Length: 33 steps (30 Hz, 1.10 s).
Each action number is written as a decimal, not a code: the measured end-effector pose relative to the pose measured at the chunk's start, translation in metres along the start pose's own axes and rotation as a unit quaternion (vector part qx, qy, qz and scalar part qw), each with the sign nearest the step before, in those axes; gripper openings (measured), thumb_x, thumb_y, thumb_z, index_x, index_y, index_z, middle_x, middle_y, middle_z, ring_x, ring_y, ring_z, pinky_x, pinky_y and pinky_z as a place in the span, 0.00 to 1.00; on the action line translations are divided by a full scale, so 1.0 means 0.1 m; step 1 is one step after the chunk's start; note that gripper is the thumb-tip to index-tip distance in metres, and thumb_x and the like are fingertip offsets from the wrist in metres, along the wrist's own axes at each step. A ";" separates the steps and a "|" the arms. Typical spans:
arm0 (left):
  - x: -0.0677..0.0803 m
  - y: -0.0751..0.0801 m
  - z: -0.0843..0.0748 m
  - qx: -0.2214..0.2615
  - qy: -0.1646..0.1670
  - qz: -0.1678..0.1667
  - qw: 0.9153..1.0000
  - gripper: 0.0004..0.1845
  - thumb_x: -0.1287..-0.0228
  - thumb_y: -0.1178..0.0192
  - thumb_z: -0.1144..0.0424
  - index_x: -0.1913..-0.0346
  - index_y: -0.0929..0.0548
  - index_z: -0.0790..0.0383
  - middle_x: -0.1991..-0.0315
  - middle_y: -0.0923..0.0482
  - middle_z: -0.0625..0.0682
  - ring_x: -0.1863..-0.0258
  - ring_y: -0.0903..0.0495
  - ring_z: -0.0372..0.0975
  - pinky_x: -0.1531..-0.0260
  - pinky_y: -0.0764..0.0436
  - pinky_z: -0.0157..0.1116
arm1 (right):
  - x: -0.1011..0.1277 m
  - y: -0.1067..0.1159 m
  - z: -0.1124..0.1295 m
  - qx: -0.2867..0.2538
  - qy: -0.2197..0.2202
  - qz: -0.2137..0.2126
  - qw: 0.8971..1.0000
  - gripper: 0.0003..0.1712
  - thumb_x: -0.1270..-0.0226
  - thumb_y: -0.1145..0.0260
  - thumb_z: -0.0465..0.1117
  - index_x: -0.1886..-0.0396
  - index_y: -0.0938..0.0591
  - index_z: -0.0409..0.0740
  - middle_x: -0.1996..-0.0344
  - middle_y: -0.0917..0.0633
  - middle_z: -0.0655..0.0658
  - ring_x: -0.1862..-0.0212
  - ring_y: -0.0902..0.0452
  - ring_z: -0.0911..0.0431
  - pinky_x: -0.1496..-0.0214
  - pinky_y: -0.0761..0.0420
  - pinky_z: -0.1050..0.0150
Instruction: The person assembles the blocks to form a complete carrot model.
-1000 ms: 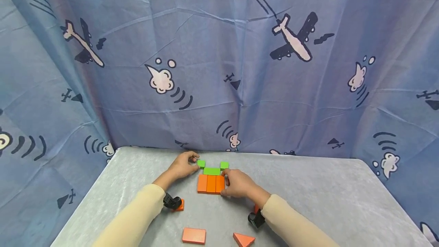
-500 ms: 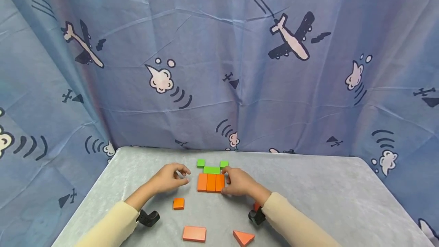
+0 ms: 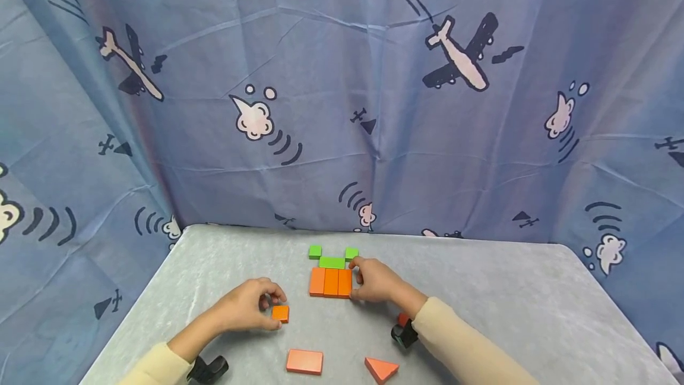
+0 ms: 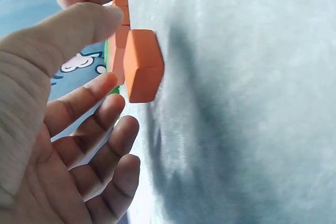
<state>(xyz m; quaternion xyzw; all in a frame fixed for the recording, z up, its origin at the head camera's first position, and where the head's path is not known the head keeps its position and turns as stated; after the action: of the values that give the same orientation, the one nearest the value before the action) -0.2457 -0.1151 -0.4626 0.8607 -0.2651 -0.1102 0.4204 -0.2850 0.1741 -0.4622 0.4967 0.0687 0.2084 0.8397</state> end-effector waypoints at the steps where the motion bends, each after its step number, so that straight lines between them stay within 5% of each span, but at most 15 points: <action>1: 0.01 -0.01 0.00 -0.003 0.000 0.000 1.000 0.18 0.58 0.24 0.54 0.61 0.16 0.51 0.66 0.23 0.43 0.69 0.26 0.34 0.68 0.27 0.29 | 0.00 0.00 0.00 0.000 -0.001 0.000 1.000 0.28 0.54 0.23 0.39 0.51 0.23 0.39 0.72 0.22 0.49 0.70 0.30 0.58 0.66 0.28 0.63; 15: 0.02 -0.11 0.05 -0.085 -0.015 -0.050 0.995 0.14 0.60 0.28 0.57 0.66 0.18 0.46 0.71 0.26 0.38 0.73 0.31 0.27 0.72 0.30 0.28 | 0.01 -0.06 -0.02 -0.007 -0.019 0.002 1.000 0.27 0.53 0.24 0.39 0.52 0.22 0.42 0.73 0.22 0.49 0.71 0.30 0.58 0.67 0.28 0.64; 26: -0.26 -0.25 -0.28 -0.128 -0.066 -0.066 0.987 0.14 0.57 0.29 0.56 0.63 0.16 0.45 0.69 0.24 0.37 0.72 0.29 0.28 0.74 0.29 0.28 | 0.01 -0.08 -0.01 -0.009 -0.027 0.001 1.000 0.27 0.54 0.23 0.39 0.52 0.22 0.42 0.73 0.22 0.49 0.71 0.30 0.58 0.66 0.27 0.64; 33: -0.48 -0.36 -0.41 -0.161 -0.068 -0.058 0.983 0.14 0.57 0.27 0.55 0.62 0.15 0.45 0.67 0.22 0.37 0.66 0.23 0.31 0.70 0.26 0.30 | -0.02 -0.06 -0.04 -0.001 -0.031 -0.004 1.000 0.26 0.54 0.22 0.39 0.54 0.22 0.43 0.73 0.22 0.49 0.71 0.30 0.58 0.67 0.28 0.65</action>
<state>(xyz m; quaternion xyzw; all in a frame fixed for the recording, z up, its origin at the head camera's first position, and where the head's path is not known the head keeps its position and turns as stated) -0.2562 -0.0431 -0.4670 0.7863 -0.2213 -0.2337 0.5274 -0.2869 0.1741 -0.4693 0.5019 0.0449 0.1898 0.8426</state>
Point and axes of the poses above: each hand's wrist, its own x-axis away from the middle knuckle, its own y-axis out of the back of the hand, z = x × y, the point moved 2 cm from there along -x, towards the middle knuckle
